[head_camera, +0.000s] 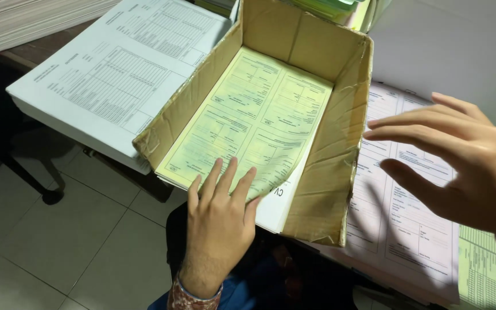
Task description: Sorting and organizing various printed forms into stacks and boxes
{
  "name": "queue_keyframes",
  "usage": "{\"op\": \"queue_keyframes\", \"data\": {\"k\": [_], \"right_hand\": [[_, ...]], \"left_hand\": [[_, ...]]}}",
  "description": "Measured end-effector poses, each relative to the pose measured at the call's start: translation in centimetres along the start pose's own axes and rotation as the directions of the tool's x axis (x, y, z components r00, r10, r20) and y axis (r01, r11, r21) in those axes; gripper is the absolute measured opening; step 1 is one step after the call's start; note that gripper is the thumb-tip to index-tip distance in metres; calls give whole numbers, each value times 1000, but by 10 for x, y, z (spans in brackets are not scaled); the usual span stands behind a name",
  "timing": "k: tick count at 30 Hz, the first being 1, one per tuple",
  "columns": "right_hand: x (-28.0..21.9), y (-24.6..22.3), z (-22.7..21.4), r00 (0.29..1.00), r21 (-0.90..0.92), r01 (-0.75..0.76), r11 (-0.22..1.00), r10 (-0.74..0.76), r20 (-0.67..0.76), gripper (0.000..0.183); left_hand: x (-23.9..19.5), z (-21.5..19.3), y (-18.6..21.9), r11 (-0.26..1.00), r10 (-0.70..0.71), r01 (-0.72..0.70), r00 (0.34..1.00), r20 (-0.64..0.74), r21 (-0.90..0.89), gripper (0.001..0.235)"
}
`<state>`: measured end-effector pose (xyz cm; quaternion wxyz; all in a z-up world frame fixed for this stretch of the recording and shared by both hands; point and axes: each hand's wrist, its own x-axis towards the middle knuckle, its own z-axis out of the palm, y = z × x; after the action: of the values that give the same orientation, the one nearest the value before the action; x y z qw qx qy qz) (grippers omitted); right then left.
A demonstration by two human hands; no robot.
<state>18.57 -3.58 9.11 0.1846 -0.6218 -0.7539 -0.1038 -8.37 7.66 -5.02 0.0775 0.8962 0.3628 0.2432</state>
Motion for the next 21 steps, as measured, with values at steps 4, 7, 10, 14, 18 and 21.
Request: {"op": "queue_keyframes", "data": {"k": [4, 7, 10, 14, 18, 21], "right_hand": [[46, 6, 16, 964, -15, 210, 978, -204, 172, 45], [70, 28, 49, 910, -269, 300, 915, -190, 369, 71], [88, 52, 74, 871, -307, 315, 898, -144, 470, 87], [78, 69, 52, 933, -311, 279, 909, -179, 313, 41], [30, 76, -4, 965, -268, 260, 928, -262, 32, 22], [-32, 81, -51, 978, -327, 167, 930, -197, -61, 20]], "left_hand": [[8, -21, 3, 968, -21, -53, 957, -289, -246, 38], [4, -41, 18, 913, -11, -176, 892, -452, -368, 22], [-18, -36, 23, 865, -17, -253, 849, -528, -433, 42], [-29, -63, 49, 836, 52, -324, 850, -524, -443, 24], [-45, -66, 48, 854, 221, -377, 886, -407, -357, 20], [-50, -45, 51, 840, 320, -464, 842, -435, -282, 11]]}}
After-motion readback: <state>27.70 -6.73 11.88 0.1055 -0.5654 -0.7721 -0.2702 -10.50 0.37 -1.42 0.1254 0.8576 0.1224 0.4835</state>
